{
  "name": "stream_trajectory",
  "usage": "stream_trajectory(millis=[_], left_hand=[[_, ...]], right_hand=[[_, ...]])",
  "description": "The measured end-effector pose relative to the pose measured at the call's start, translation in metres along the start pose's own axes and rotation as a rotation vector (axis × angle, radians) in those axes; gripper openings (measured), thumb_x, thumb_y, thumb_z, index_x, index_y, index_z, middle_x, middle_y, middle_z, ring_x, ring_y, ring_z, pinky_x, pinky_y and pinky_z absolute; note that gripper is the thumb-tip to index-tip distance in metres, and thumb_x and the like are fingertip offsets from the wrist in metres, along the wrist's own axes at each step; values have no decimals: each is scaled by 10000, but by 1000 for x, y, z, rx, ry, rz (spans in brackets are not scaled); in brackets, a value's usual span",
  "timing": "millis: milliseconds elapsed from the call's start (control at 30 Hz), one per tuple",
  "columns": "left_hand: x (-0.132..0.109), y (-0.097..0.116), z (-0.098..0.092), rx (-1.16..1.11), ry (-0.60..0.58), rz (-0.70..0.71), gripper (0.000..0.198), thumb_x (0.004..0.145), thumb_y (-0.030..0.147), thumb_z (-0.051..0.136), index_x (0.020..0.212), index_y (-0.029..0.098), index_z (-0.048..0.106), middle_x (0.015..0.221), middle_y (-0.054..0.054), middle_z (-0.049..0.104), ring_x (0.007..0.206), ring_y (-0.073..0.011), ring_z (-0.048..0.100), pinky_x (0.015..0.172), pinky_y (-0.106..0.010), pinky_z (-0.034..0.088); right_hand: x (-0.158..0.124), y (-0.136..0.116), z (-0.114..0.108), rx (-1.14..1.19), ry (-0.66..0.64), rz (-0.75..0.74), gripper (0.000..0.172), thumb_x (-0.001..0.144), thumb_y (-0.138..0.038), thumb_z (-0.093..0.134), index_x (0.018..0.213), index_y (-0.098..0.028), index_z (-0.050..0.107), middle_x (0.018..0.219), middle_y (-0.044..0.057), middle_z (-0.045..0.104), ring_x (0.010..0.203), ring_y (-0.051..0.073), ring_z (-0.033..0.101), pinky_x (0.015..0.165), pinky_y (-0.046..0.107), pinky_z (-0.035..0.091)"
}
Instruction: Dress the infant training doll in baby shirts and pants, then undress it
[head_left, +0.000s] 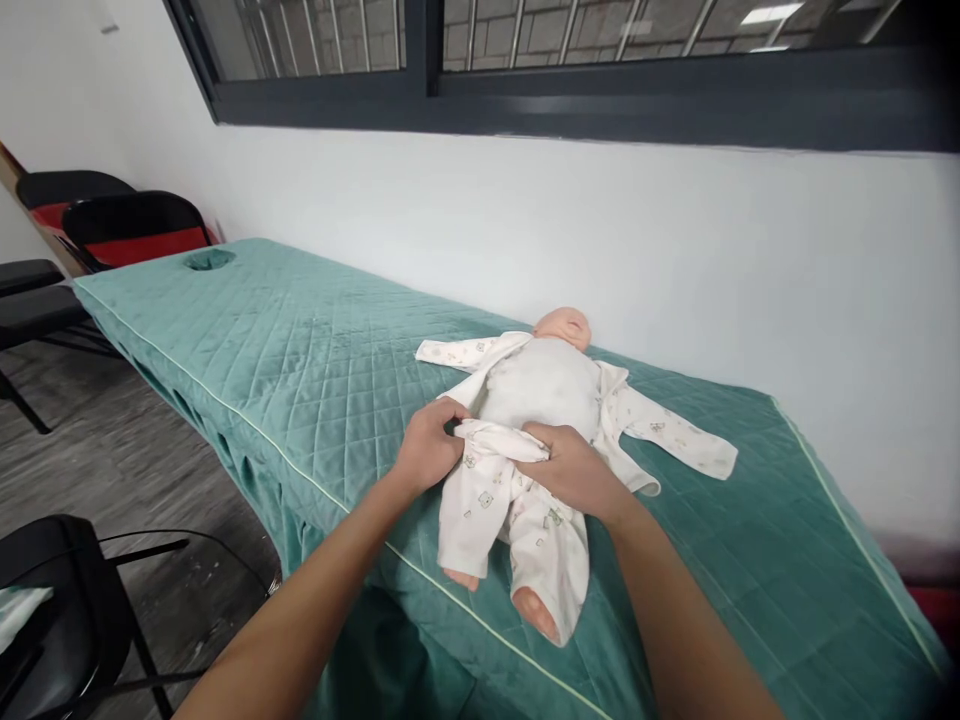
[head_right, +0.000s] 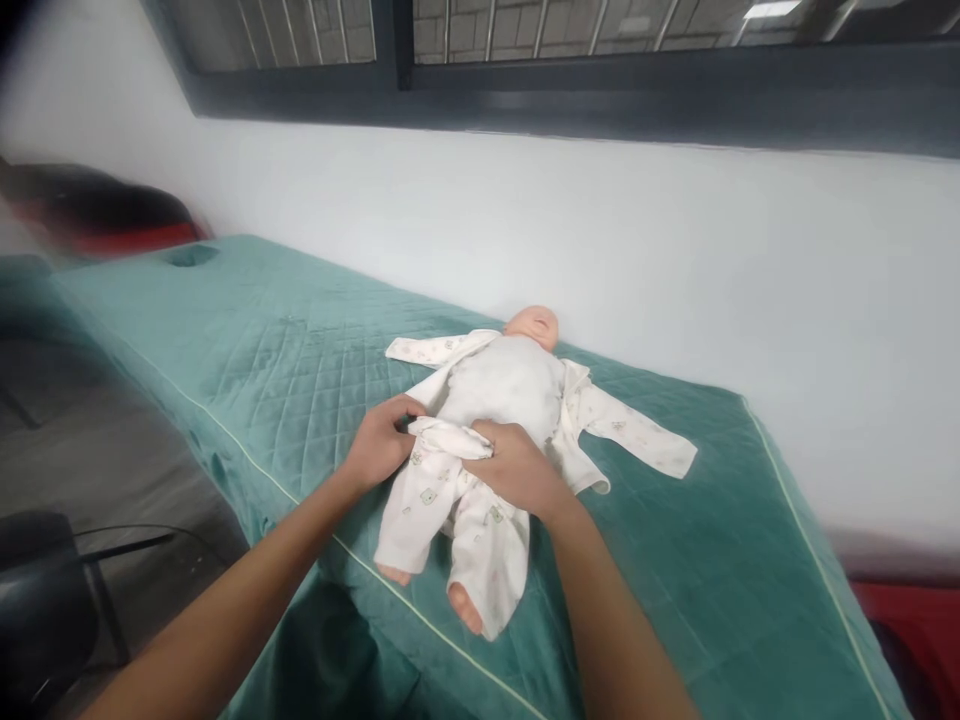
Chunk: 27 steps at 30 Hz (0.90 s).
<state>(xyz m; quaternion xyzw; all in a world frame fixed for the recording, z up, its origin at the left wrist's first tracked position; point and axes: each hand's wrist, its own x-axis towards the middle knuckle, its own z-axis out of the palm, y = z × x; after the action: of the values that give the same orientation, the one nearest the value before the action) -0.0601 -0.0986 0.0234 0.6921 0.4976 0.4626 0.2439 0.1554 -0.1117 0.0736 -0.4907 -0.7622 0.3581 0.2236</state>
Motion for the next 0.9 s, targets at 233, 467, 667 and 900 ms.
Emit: stream_trajectory(millis=[233, 467, 667, 900], left_hand=[[7, -11, 11, 166, -10, 163, 263, 734, 58, 561, 922, 205, 671, 944, -38, 670, 922, -211, 540, 835, -331, 432], [-11, -19, 14, 234, -58, 211, 327, 862, 121, 481, 1128, 219, 644, 1115, -73, 662, 1063, -246, 536, 934, -386, 402], [-9, -18, 14, 136, -69, 217, 357, 843, 104, 470, 1139, 217, 634, 1070, -66, 675, 1036, -231, 551, 934, -371, 417], [-13, -13, 8, -18, -5, 142, 267, 828, 147, 487, 1026, 216, 653, 1024, -57, 680, 1015, -214, 583, 931, -357, 446]], right_hand=[[2, 4, 0, 34, 32, 31, 229, 840, -401, 596, 750, -195, 550, 728, -37, 522, 716, 141, 482, 592, 243, 339], [-6, -6, -21, 265, -100, -73, 328, 832, -452, 668, 1046, -207, 628, 1013, 25, 645, 945, 196, 589, 812, 292, 461], [-13, 21, -49, 369, 113, 43, 296, 844, -449, 672, 1006, -201, 659, 883, 24, 674, 808, 162, 599, 705, 271, 451], [0, 40, -33, 341, 507, 29, 260, 816, -440, 688, 921, -207, 643, 854, 30, 685, 794, 175, 619, 718, 288, 467]])
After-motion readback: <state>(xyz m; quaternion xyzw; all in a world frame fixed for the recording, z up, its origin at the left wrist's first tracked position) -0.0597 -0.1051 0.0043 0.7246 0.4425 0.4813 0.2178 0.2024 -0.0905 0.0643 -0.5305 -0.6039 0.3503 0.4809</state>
